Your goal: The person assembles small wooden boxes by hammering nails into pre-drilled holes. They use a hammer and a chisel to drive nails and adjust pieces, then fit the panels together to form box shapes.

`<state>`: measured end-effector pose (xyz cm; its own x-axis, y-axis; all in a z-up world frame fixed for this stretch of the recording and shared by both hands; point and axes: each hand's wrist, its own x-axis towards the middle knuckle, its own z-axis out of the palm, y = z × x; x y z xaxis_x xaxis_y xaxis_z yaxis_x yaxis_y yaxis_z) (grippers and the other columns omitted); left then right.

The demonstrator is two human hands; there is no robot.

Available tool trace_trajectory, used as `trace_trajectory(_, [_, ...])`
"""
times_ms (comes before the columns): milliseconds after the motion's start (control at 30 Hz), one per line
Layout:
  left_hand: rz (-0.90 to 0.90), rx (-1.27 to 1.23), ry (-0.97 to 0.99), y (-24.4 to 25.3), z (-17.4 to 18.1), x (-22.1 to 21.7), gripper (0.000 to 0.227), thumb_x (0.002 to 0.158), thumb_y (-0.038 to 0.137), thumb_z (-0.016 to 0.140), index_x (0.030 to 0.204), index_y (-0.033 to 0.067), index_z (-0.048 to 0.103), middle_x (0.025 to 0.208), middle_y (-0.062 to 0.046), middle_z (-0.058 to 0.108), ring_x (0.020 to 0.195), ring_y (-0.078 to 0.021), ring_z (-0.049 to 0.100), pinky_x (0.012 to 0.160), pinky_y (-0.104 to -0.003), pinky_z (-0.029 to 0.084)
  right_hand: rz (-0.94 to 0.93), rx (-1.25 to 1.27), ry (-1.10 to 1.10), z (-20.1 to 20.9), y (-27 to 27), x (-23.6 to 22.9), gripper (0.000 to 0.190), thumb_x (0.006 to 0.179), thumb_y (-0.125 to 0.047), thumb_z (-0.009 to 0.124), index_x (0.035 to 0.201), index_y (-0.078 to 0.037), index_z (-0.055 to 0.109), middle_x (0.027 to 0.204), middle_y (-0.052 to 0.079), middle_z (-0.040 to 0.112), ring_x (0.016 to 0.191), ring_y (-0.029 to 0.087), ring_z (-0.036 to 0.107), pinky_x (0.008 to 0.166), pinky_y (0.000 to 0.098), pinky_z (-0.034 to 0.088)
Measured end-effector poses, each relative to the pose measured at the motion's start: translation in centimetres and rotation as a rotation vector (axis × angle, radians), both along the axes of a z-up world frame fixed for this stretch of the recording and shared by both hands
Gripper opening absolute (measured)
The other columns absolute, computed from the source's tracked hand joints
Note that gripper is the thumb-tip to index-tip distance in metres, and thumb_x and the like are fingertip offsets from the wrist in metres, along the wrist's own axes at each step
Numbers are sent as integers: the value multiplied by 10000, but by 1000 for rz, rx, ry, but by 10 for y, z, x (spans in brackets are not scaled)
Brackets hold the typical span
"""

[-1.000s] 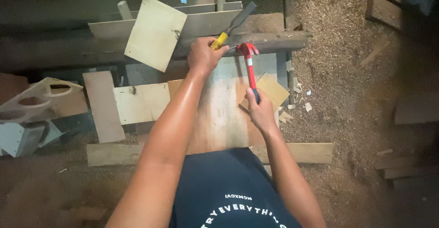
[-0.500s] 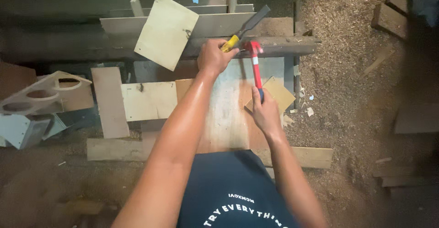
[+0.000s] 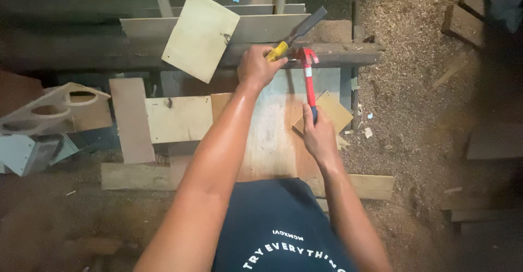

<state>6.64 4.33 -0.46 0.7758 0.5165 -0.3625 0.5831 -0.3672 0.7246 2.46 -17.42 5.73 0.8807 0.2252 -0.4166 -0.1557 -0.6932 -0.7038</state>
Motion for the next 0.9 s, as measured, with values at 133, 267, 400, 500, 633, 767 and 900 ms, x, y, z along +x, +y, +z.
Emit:
trace_trajectory(133, [7, 3, -40, -5, 2, 2, 323, 726, 434, 862, 944, 203, 801, 815, -110, 750, 791, -340, 722, 695, -467, 548, 23, -27, -31, 2, -2, 1, 443, 1062, -387, 520, 868, 2, 608, 650, 101, 532, 612, 198, 507, 586, 395, 438])
trace_trajectory(267, [2, 8, -18, -3, -1, -3, 312, 755, 445, 847, 917, 183, 798, 797, -113, 746, 788, -350, 715, 691, -476, 541, 45, -46, -43, 0, 1, -1, 435, 1066, -371, 529, 864, 6, 609, 638, 105, 530, 592, 208, 502, 577, 405, 424])
trace_trajectory(400, [6, 18, -102, -3, -2, 4, 308, 717, 428, 849, 893, 181, 792, 789, -105, 742, 762, -348, 716, 659, -474, 543, 7, -18, -71, -3, 0, 1, 436, 1070, -371, 532, 864, 4, 616, 633, 99, 521, 601, 196, 494, 572, 403, 428])
trace_trajectory(500, [-25, 18, -6, -2, -2, 3, 335, 765, 449, 847, 863, 139, 765, 774, -125, 726, 768, -361, 707, 681, -483, 536, -7, 42, -68, -5, 1, -4, 411, 1067, -365, 509, 905, 0, 602, 631, 87, 512, 597, 186, 493, 567, 398, 429])
trace_trajectory(633, [12, -15, 1, -5, -2, 4, 318, 732, 440, 846, 880, 168, 777, 771, -115, 738, 761, -348, 714, 681, -477, 538, -12, -41, -34, -5, 0, -5, 432, 1060, -378, 530, 874, 3, 611, 636, 87, 531, 598, 190, 511, 578, 403, 437])
trace_trajectory(767, [13, 8, 3, -1, -5, 3, 326, 731, 440, 859, 896, 169, 784, 793, -124, 740, 777, -349, 711, 690, -481, 540, -7, -55, -1, -4, 2, -7, 420, 1056, -378, 533, 893, 3, 606, 640, 100, 530, 599, 194, 519, 580, 406, 449])
trace_trajectory(900, [7, -7, -70, 0, -6, 4, 323, 706, 425, 868, 922, 195, 800, 832, -118, 746, 777, -341, 720, 697, -459, 563, 65, -31, -232, 1, 0, -5, 404, 1080, -349, 531, 922, 14, 613, 692, 107, 551, 618, 198, 540, 600, 412, 445])
